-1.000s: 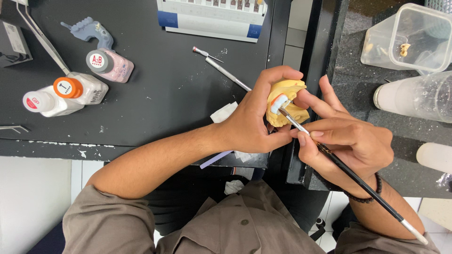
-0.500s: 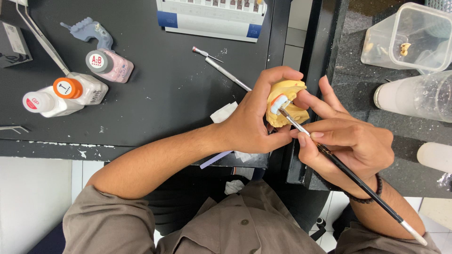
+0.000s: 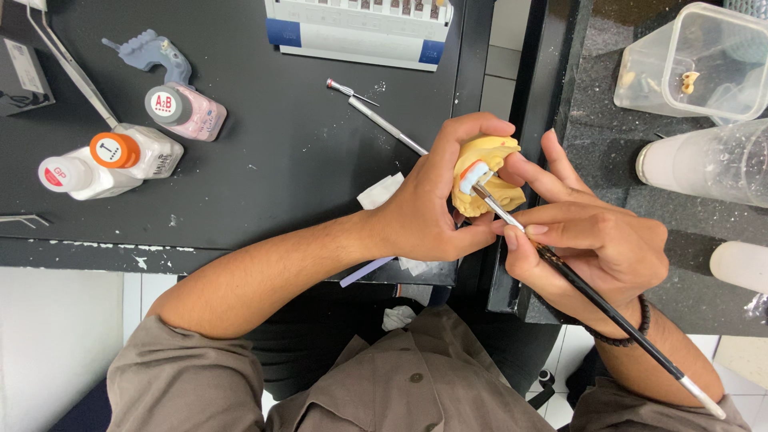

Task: The person holds a yellow denture model in one hand and uses a fine brush to apply white ceramic material onto the teeth area of the model. They then mix ceramic powder with liquid from a squeeze bottle on the bench, working the mixture with a small tool, and return to applying material to the denture with the brush.

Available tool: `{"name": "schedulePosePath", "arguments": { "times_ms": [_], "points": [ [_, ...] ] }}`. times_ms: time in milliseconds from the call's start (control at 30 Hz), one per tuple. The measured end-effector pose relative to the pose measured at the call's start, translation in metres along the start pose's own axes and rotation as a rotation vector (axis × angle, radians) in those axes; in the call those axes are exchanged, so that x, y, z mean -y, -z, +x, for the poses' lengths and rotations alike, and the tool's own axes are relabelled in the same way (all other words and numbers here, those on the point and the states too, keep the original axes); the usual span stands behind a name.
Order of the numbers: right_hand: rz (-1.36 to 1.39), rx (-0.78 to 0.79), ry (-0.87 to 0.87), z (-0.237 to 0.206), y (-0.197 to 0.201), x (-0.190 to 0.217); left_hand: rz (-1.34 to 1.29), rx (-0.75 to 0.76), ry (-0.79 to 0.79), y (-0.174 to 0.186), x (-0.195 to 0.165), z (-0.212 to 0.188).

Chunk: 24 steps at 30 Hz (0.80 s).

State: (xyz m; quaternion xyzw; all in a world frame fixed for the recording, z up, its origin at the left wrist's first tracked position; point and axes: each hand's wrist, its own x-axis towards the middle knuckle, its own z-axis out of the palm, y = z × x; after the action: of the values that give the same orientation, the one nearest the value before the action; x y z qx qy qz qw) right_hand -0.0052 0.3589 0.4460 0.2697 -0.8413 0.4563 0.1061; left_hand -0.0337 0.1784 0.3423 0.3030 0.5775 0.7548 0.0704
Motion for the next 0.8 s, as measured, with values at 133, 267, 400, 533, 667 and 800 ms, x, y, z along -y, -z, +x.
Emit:
{"name": "schedulePosePath", "arguments": {
  "times_ms": [133,267,400,533,667,800],
  "points": [
    [0.004,0.002,-0.013,-0.0006,0.0,0.0009,0.003,-0.002,0.003,-0.0002,-0.0006,-0.0004],
    [-0.001,0.005,-0.011,-0.0002,-0.0006,0.0021,-0.002,0.002,0.004,0.0007,-0.0014,-0.0005],
    [-0.011,0.007,-0.012,0.0009,-0.0005,0.0032,-0.008,0.003,0.004,0.0009,-0.0017,-0.0003],
    [-0.027,0.019,-0.019,0.0011,0.0005,0.0045,-0.028,0.005,0.024,0.0003,-0.0022,-0.001],
    [-0.011,0.01,-0.015,0.0004,0.0005,0.0049,-0.01,0.003,0.017,0.0001,-0.0027,-0.0013],
    [-0.021,0.012,-0.01,-0.0002,0.0002,0.0048,0.02,0.003,0.007,0.0012,-0.003,-0.0012]
  ]
}}
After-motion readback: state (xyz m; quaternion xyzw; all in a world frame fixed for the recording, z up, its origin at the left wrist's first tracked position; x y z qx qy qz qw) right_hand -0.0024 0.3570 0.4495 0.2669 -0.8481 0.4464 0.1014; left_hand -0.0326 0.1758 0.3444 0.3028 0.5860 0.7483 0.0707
